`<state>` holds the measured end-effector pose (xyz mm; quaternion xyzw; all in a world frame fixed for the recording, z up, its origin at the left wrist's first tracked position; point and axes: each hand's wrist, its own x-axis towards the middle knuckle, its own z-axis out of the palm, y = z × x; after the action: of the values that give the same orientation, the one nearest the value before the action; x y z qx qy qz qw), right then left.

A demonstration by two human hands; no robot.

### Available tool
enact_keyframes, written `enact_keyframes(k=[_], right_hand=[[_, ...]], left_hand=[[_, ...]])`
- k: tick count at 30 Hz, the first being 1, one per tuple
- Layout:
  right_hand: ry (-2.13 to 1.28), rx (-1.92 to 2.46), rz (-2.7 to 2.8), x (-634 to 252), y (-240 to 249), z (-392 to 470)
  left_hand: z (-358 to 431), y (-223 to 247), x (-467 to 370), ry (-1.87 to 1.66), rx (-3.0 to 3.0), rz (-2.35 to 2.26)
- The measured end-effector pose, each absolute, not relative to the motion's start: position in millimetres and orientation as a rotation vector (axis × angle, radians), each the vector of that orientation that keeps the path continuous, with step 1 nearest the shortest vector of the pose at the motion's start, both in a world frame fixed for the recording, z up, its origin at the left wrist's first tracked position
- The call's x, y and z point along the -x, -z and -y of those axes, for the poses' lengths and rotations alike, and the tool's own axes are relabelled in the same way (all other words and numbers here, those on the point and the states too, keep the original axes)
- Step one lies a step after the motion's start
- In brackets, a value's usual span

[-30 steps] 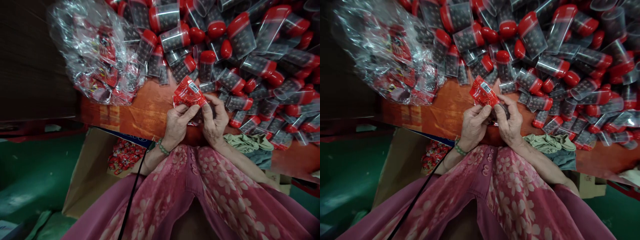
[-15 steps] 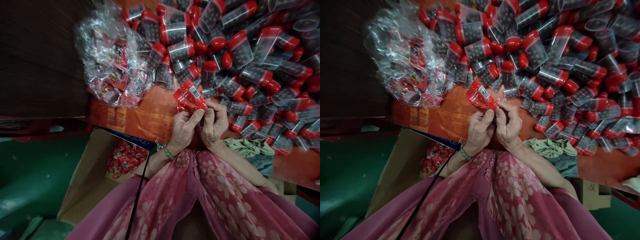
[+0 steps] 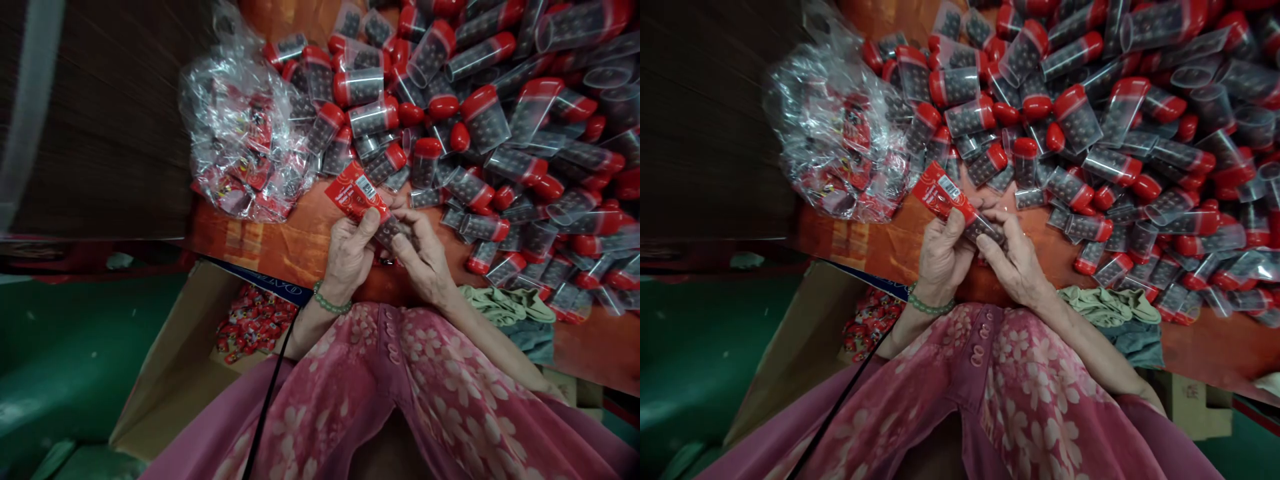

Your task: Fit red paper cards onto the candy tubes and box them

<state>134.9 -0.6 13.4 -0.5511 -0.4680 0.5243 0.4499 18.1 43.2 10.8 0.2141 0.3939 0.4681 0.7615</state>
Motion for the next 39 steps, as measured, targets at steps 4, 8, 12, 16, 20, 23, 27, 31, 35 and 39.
enact_keyframes(k=[4, 8, 12, 16, 20, 23, 27, 31, 35, 39], right_hand=[[-1.425, 1.323, 1.144, -139, -15, 3], [-1.175, 1.415, 1.226, -136, -8, 5], [-0.985, 1.447, 1.368, -137, -5, 4], [-0.854, 1.433, 1.468, -137, -3, 0], [-0.766, 1.437, 1.492, -135, -2, -2], [-1.007, 1.398, 1.311, -135, -3, -2], [-1.601, 1.132, 0.882, -137, -3, -1], [-1.548, 1.183, 0.812, -135, 0, -1], [-1.267, 1.364, 0.962, -132, -1, 0], [-1.374, 1.285, 1.013, -133, -5, -5]], left_hand=[[-45, -10, -18, -0.995, -0.494, -0.917], [-43, -7, -19, -1.010, -0.554, -0.929], [-46, -4, -13, -1.034, -0.607, -0.920], [-54, -7, -11, -1.064, -0.566, -0.853], [-56, -8, -14, -1.084, -0.522, -0.849], [-55, -5, -13, -1.055, -0.528, -0.847], [-53, -4, -6, -0.894, -0.605, -0.799], [-50, -4, -9, -0.879, -0.625, -0.797], [-46, -2, -15, -0.940, -0.579, -0.860], [-49, -5, -12, -0.965, -0.578, -0.863]])
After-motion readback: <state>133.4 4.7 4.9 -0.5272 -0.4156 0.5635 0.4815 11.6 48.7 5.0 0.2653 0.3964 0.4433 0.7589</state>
